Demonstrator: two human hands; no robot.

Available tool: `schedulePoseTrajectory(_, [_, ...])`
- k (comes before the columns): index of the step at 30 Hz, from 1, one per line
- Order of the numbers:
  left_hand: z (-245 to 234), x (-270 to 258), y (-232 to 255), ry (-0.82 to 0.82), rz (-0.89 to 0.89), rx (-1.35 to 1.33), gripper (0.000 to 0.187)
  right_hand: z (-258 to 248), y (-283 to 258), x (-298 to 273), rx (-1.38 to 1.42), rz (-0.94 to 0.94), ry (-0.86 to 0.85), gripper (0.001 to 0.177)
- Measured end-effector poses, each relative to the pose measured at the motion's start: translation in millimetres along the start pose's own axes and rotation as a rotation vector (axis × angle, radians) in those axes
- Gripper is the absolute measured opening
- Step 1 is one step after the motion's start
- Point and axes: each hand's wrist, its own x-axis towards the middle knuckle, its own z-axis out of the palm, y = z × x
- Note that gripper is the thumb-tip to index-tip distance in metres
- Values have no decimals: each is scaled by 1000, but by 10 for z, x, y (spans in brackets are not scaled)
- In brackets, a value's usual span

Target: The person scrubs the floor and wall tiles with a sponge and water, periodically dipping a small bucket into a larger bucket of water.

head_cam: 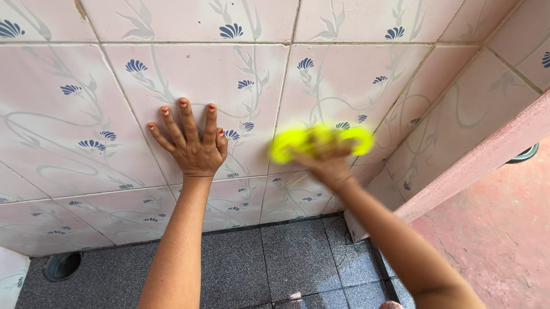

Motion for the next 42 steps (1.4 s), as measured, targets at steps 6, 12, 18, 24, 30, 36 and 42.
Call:
schedulePoseTrajectory(6, [-7,2,0,-14,-1,-22,54,-525,-98,1054,-24,146,94,60])
schedulePoseTrajectory(12, [4,-4,-1,-16,-2,-20,54,-683,1138,973,133,704,116,57])
schedulePoseTrajectory(18, [-18,-4,-10,-11,15,-6,54,-257,868,-153,140,428,17,57])
schedulePoseTrajectory(24, [-30,18,-3,-2,8,-10,53,-411,-48,177,90,-219,-226,84])
schedulePoseTrajectory(30, [-19,15,-7,3,9,-8,54,-398,789,716,126,392,47,61])
schedulePoseTrajectory(36, [-6,4,-3,-13,4,-16,53,-65,875,-390,91,393,47,50])
schedulePoseTrajectory(42, [-15,2,-3,-17,2,-12,54,-183,25,-509,36,-294,-230,82])
